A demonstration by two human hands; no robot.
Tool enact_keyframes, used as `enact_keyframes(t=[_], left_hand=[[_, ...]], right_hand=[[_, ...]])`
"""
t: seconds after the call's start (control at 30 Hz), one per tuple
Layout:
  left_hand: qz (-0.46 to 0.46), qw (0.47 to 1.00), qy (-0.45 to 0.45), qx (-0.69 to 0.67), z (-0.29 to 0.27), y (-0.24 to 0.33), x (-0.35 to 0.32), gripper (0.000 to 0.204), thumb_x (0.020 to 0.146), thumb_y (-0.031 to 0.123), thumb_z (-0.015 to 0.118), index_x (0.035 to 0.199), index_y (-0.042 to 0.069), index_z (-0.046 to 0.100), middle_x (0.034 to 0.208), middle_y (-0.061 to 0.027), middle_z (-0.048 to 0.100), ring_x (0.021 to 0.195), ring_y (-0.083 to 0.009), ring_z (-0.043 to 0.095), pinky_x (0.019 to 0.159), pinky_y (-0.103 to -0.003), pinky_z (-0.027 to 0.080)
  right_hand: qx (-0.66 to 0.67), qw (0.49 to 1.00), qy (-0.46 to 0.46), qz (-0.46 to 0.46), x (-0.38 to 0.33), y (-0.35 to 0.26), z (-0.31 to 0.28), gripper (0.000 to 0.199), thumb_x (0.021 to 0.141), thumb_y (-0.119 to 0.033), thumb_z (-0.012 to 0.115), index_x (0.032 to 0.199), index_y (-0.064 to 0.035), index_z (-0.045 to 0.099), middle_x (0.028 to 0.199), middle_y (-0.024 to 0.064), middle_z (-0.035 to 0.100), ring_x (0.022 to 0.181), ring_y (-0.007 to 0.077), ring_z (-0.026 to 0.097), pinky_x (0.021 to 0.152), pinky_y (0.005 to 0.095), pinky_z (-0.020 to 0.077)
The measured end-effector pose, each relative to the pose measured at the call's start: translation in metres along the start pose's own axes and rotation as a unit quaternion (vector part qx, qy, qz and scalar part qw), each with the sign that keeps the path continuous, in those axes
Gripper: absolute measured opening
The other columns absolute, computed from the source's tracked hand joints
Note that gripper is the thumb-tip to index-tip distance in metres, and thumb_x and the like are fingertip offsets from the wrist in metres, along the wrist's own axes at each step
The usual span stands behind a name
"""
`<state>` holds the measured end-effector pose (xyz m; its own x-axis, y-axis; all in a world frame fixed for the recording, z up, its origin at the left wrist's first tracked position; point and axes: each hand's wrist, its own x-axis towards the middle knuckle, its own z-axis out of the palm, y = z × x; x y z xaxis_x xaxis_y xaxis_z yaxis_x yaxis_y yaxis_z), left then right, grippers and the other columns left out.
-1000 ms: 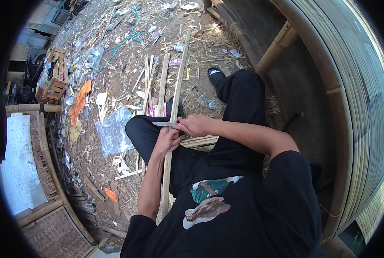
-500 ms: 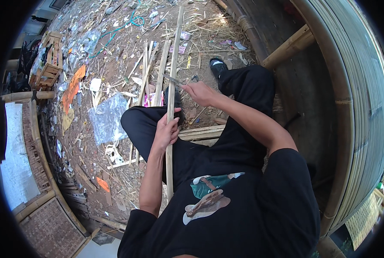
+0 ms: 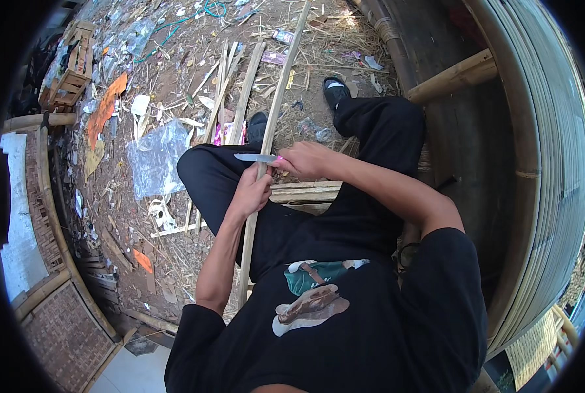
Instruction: The person whittles a thin wooden stick with a knife, repeatedly scraping the blade along the surface to smooth it.
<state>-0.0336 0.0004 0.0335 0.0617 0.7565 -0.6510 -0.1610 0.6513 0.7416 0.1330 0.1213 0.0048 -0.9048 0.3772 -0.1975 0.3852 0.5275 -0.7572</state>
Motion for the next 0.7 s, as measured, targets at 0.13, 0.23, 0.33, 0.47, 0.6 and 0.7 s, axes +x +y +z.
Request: enact_keyframes(t=[0.13, 0.23, 0.33, 0.47, 0.6, 0.7], left_hand=[[0.004, 0.999, -0.024, -0.026, 0.013, 0.01, -0.005, 0.006, 0.089, 0.003, 0.047, 0.089, 0.008, 0.044, 0.054, 0.0059, 0.034, 0.035, -0.0036, 0.029, 0.03, -0.023, 0.023], [0.0, 0.997, -0.035, -0.072, 0.006, 0.008, -0.006, 0.009, 0.089, 0.002, 0.047, 0.09, 0.01, 0.043, 0.053, 0.0064, 0.03, 0.034, -0.0036, 0.027, 0.029, -0.022, 0.021], [0.019, 0.996, 0.01, -0.084, 0.005, 0.009, 0.0, 0.006, 0.09, 0.005, 0.048, 0.086, 0.009, 0.045, 0.054, 0.005, 0.038, 0.035, -0.0038, 0.032, 0.03, -0.023, 0.023], [0.043, 0.997, 0.025, 0.051, 0.001, -0.004, 0.003, 0.016, 0.091, 0.011, 0.052, 0.078, 0.002, 0.053, 0.057, -0.0021, 0.051, 0.041, -0.0093, 0.046, 0.038, -0.029, 0.034], [0.101, 0.978, 0.062, 0.171, -0.003, -0.018, 0.009, 0.019, 0.09, 0.015, 0.056, 0.082, -0.002, 0.056, 0.057, -0.0076, 0.053, 0.049, -0.0157, 0.052, 0.048, -0.035, 0.04], [0.16, 0.963, 0.072, 0.205, 0.002, -0.019, 0.011, 0.019, 0.091, 0.012, 0.052, 0.075, 0.001, 0.051, 0.054, -0.0001, 0.047, 0.042, -0.0083, 0.042, 0.04, -0.029, 0.034]], right_hand=[[0.043, 0.983, 0.149, 0.1, 0.025, 0.072, -0.043, 0.053, 0.104, -0.038, 0.035, 0.082, 0.0028, 0.06, 0.069, 0.0259, 0.058, 0.072, 0.047, 0.058, 0.065, 0.0526, 0.0442], [0.074, 0.971, 0.198, 0.115, 0.031, 0.037, -0.046, 0.049, 0.104, -0.036, 0.035, 0.087, 0.004, 0.058, 0.069, 0.0277, 0.055, 0.068, 0.0455, 0.055, 0.062, 0.048, 0.0427], [0.058, 0.992, 0.108, 0.027, 0.011, 0.002, -0.01, 0.043, 0.102, -0.035, 0.039, 0.086, 0.0006, 0.059, 0.069, 0.0257, 0.058, 0.069, 0.0456, 0.057, 0.064, 0.0517, 0.0444], [0.025, 0.999, 0.021, 0.013, -0.007, -0.022, 0.008, 0.039, 0.1, -0.037, 0.043, 0.089, -0.0014, 0.057, 0.067, 0.0244, 0.06, 0.068, 0.0468, 0.058, 0.064, 0.0542, 0.0458], [-0.004, 1.0, 0.014, -0.012, -0.003, -0.023, 0.004, 0.043, 0.099, -0.04, 0.044, 0.088, -0.001, 0.056, 0.065, 0.0251, 0.059, 0.065, 0.0472, 0.058, 0.062, 0.0549, 0.0457], [-0.005, 1.0, 0.026, -0.012, 0.0, -0.021, 0.005, 0.045, 0.098, -0.042, 0.045, 0.087, -0.0005, 0.056, 0.065, 0.0249, 0.059, 0.064, 0.0471, 0.058, 0.061, 0.0545, 0.0457]])
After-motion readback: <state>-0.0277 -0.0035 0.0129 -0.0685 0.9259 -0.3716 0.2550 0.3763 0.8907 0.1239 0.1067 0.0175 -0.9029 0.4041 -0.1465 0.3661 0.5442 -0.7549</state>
